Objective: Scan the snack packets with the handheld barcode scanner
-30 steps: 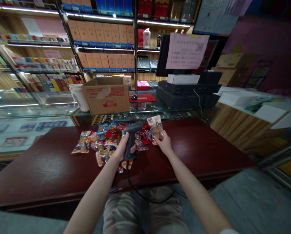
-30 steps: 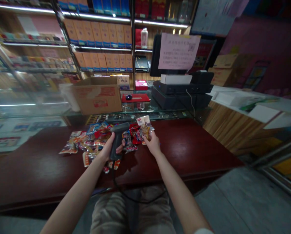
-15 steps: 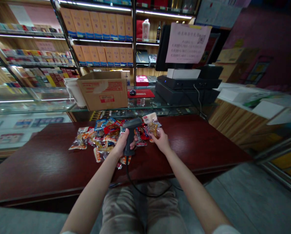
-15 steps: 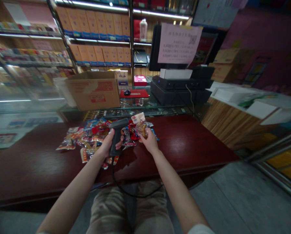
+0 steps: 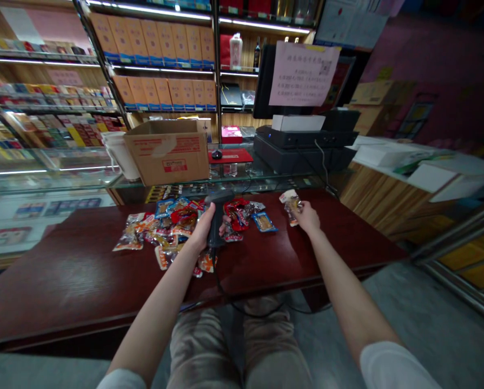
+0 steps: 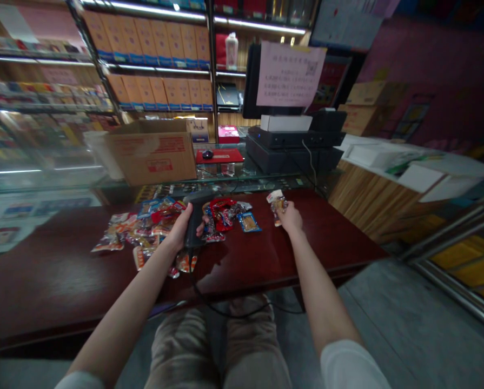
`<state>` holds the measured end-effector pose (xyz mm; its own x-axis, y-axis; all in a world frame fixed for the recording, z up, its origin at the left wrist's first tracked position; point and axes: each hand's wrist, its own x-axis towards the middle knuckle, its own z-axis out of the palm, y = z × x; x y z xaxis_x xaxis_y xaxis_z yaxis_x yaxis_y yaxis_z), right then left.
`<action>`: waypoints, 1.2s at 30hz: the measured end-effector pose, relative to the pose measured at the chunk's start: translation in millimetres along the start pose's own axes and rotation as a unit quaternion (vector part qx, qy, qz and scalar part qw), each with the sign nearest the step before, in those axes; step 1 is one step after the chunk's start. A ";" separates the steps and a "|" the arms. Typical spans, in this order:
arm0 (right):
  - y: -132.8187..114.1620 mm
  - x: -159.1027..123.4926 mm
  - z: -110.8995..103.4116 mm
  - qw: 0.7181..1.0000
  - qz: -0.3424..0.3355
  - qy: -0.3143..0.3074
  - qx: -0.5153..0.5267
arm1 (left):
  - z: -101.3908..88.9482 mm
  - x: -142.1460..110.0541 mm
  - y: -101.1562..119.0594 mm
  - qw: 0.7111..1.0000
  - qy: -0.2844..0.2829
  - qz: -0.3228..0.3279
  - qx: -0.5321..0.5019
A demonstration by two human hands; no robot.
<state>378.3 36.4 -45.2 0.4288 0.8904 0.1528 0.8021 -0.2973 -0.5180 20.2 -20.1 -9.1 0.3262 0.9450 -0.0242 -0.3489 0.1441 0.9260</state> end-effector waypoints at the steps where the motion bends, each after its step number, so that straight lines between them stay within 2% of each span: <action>1: 9.1 2.4 -4.5 0.999 0.015 -0.006 -0.036 | 3.4 4.7 2.3 1.000 0.001 0.010 0.002; 2: 17.0 3.2 -7.4 0.997 0.021 0.004 -0.071 | 6.7 9.8 4.5 1.000 0.000 0.017 0.004; 4: 27.5 1.3 -8.8 0.990 0.009 0.068 -0.126 | 11.6 20.0 8.3 1.000 -0.006 0.023 0.006; 6: 28.5 -3.9 -4.7 0.979 -0.037 0.134 -0.148 | 13.2 28.5 10.2 1.000 -0.014 0.021 -0.001; 7: 24.9 -7.2 -0.7 0.977 -0.066 0.140 -0.147 | 12.6 31.5 10.1 1.000 -0.023 0.012 -0.005; 8: 18.9 -11.0 4.5 0.978 -0.095 0.125 -0.138 | 11.2 33.5 9.3 0.999 -0.033 -0.002 -0.010; 11: -8.6 -23.3 25.0 0.982 -0.157 0.016 -0.100 | 4.5 34.2 3.2 0.996 -0.061 -0.060 -0.037; 14: -36.9 -33.3 44.1 0.982 -0.150 -0.078 -0.087 | -1.2 31.4 -3.3 0.993 -0.052 -0.085 -0.069; 17: -53.4 -33.7 53.2 0.985 -0.114 -0.115 -0.059 | -2.3 29.7 -6.3 0.992 -0.033 -0.091 -0.076; 20: -56.7 -22.4 56.2 0.986 -0.066 -0.144 0.053 | 0.4 29.8 -6.8 0.993 -0.015 -0.087 -0.078; 22: -54.6 -12.5 59.7 0.966 -0.044 -0.157 0.199 | 2.7 30.3 -7.3 0.994 -0.004 -0.071 -0.079; 25: -50.3 -2.3 69.6 0.889 -0.030 -0.126 0.440 | 3.4 30.4 -8.6 0.996 -0.008 -0.056 -0.070; 27: -49.0 -0.5 76.3 0.843 -0.037 -0.090 0.529 | 2.0 29.7 -9.5 0.996 -0.035 -0.070 -0.053; 29: -49.7 -1.8 80.1 0.828 -0.046 -0.073 0.555 | 0.7 27.9 -10.1 0.992 -0.075 -0.092 -0.033; 32: -53.0 -6.7 78.2 0.822 -0.062 -0.080 0.561 | 2.9 23.5 -10.7 0.987 -0.121 -0.103 -0.008; 36: -57.2 -14.9 69.8 0.798 -0.057 -0.087 0.594 | 15.2 15.3 -10.8 0.987 -0.135 -0.081 0.026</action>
<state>297.0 64.2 -76.6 0.2349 0.9532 0.1903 -0.1724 0.2336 -0.9569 42.4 -11.6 -13.8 0.5992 0.7968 -0.0782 -0.2300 0.2649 0.9365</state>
